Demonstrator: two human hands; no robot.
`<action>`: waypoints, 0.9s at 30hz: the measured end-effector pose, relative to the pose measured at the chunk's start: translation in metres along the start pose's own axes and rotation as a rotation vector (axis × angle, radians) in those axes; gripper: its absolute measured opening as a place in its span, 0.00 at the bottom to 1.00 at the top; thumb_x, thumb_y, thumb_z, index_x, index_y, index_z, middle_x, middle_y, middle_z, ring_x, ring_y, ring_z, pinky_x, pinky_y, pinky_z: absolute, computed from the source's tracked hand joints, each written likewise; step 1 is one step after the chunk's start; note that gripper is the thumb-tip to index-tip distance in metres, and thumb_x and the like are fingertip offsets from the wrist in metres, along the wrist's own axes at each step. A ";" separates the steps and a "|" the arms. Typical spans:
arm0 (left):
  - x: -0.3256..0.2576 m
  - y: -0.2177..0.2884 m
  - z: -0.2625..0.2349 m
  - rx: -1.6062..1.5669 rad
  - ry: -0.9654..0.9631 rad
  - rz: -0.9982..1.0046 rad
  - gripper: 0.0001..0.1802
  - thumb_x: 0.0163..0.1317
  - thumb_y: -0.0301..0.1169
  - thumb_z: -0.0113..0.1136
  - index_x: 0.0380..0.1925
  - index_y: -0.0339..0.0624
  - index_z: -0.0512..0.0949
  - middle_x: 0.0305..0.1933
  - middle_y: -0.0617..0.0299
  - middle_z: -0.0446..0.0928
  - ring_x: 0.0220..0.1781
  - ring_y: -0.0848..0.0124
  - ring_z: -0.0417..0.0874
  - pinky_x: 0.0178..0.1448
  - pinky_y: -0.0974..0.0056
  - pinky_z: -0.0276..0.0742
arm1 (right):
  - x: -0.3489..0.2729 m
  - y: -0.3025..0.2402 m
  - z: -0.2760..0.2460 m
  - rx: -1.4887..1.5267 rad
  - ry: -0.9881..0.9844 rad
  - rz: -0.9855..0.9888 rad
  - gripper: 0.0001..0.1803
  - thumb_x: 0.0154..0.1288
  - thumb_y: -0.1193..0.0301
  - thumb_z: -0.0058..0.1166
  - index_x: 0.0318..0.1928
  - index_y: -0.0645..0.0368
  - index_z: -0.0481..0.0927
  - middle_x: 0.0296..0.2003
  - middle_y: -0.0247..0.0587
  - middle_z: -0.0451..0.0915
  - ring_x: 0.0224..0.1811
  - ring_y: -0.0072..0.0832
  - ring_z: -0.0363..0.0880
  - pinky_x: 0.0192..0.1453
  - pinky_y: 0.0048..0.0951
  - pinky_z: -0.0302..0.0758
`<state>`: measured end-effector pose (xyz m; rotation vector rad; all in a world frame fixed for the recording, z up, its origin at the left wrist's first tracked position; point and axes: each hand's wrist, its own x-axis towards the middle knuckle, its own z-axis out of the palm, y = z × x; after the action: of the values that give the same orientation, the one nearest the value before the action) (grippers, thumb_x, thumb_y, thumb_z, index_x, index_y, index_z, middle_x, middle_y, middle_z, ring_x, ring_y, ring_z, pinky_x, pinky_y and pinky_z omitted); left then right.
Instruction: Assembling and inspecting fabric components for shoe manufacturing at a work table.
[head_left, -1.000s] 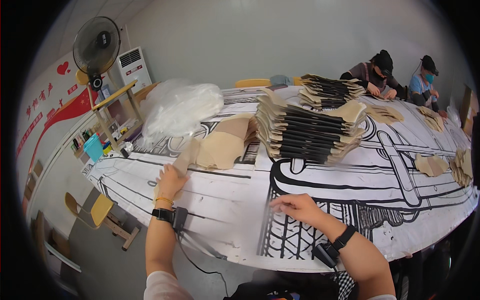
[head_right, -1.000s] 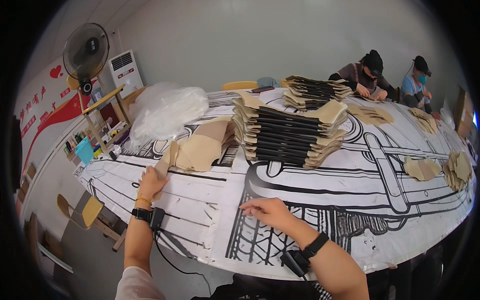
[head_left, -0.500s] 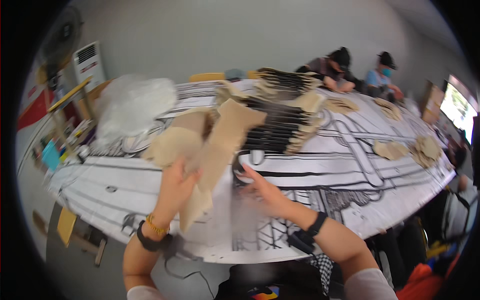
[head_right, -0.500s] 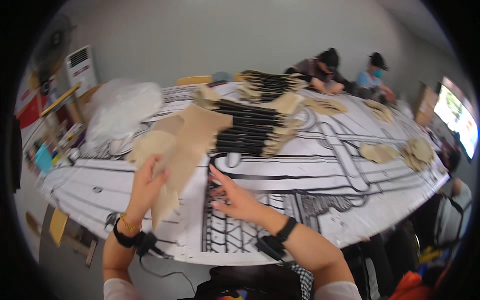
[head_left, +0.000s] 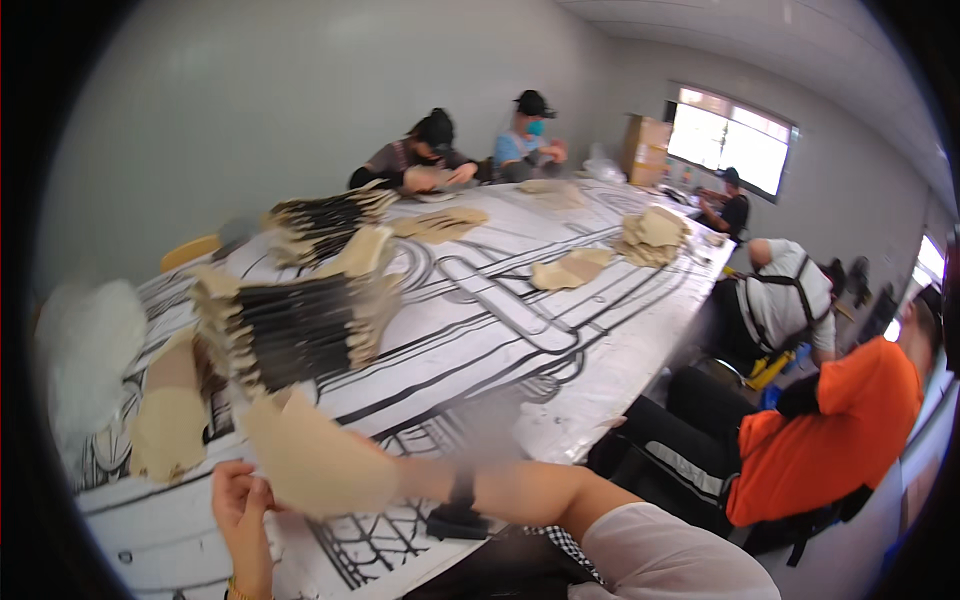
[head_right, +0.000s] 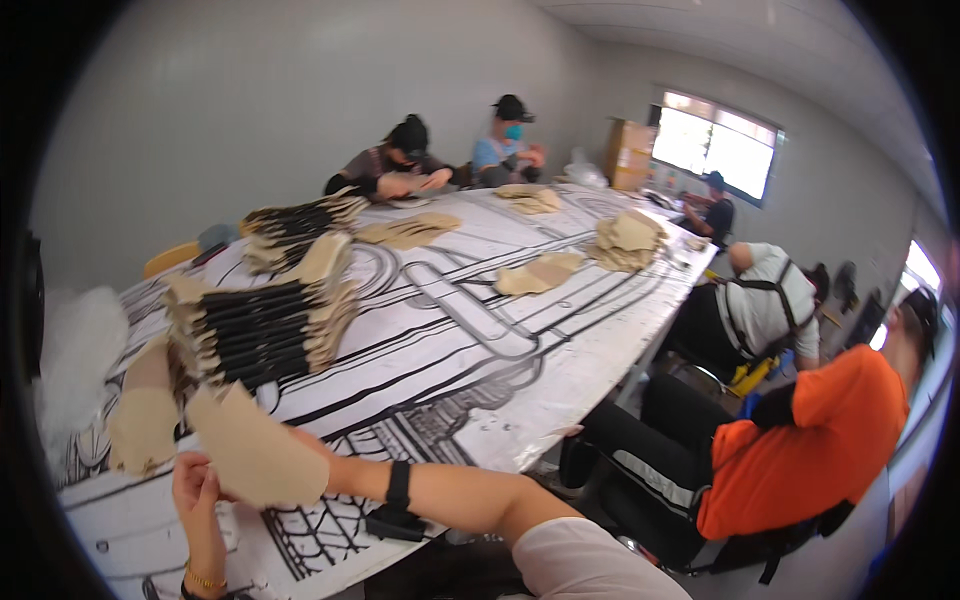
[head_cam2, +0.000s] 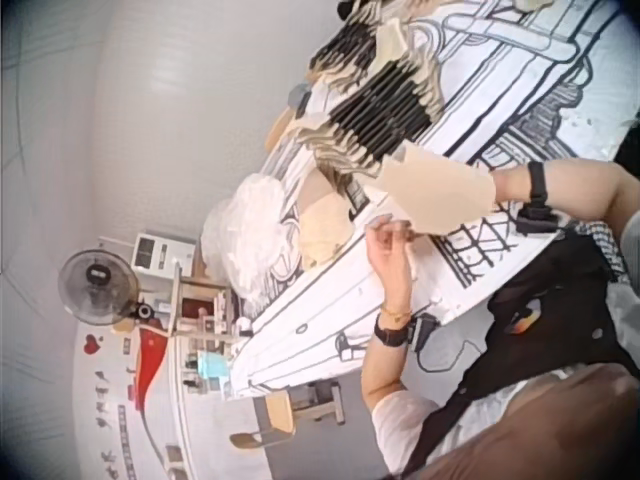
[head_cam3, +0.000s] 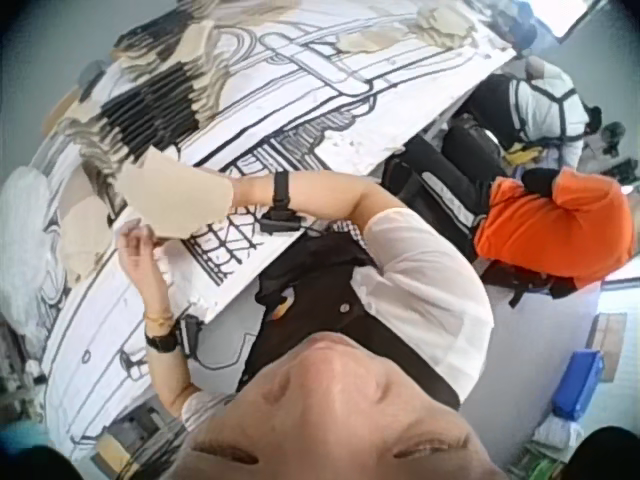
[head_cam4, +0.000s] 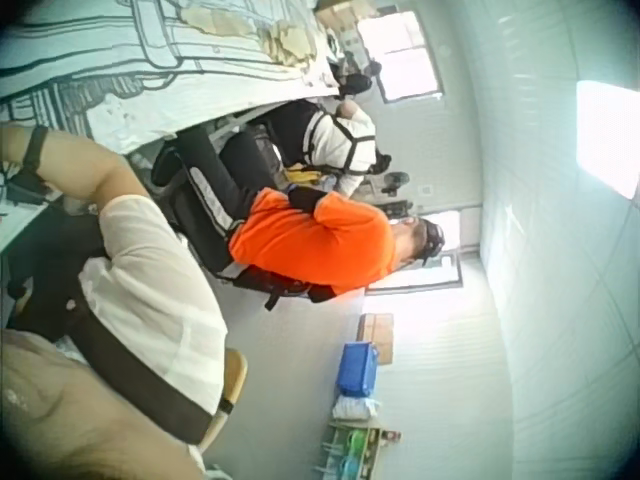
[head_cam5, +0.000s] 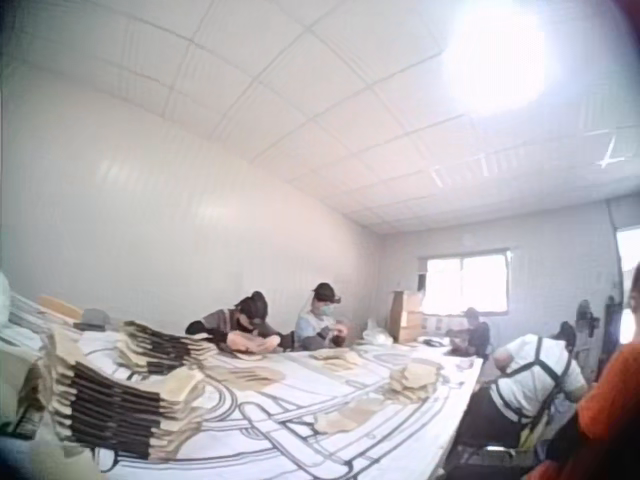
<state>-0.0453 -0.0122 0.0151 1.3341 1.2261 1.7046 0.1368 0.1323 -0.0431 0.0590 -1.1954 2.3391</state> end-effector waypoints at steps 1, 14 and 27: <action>0.002 -0.011 -0.009 -0.004 0.052 -0.008 0.17 0.63 0.28 0.60 0.47 0.37 0.66 0.29 0.65 0.71 0.28 0.78 0.72 0.36 0.74 0.74 | -0.009 0.008 0.007 -0.091 0.020 0.020 0.25 0.68 0.63 0.50 0.63 0.59 0.70 0.60 0.46 0.74 0.58 0.42 0.76 0.58 0.40 0.75; -0.017 -0.024 -0.021 -0.009 -0.168 -0.253 0.22 0.67 0.33 0.60 0.56 0.30 0.70 0.54 0.58 0.74 0.52 0.69 0.73 0.59 0.63 0.70 | -0.027 -0.002 0.071 -1.040 0.271 -0.414 0.14 0.71 0.62 0.51 0.48 0.58 0.79 0.35 0.37 0.84 0.44 0.25 0.80 0.49 0.32 0.76; -0.013 -0.029 -0.003 0.060 -0.057 -0.245 0.28 0.66 0.37 0.59 0.61 0.33 0.68 0.61 0.61 0.72 0.61 0.70 0.71 0.64 0.65 0.63 | 0.010 0.041 0.012 -0.796 -0.277 0.267 0.11 0.62 0.71 0.51 0.37 0.62 0.84 0.33 0.41 0.86 0.34 0.24 0.86 0.38 0.21 0.78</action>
<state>-0.0461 -0.0140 -0.0163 1.2030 1.3571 1.4598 0.1072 0.1073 -0.0643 -0.0597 -2.3087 1.9242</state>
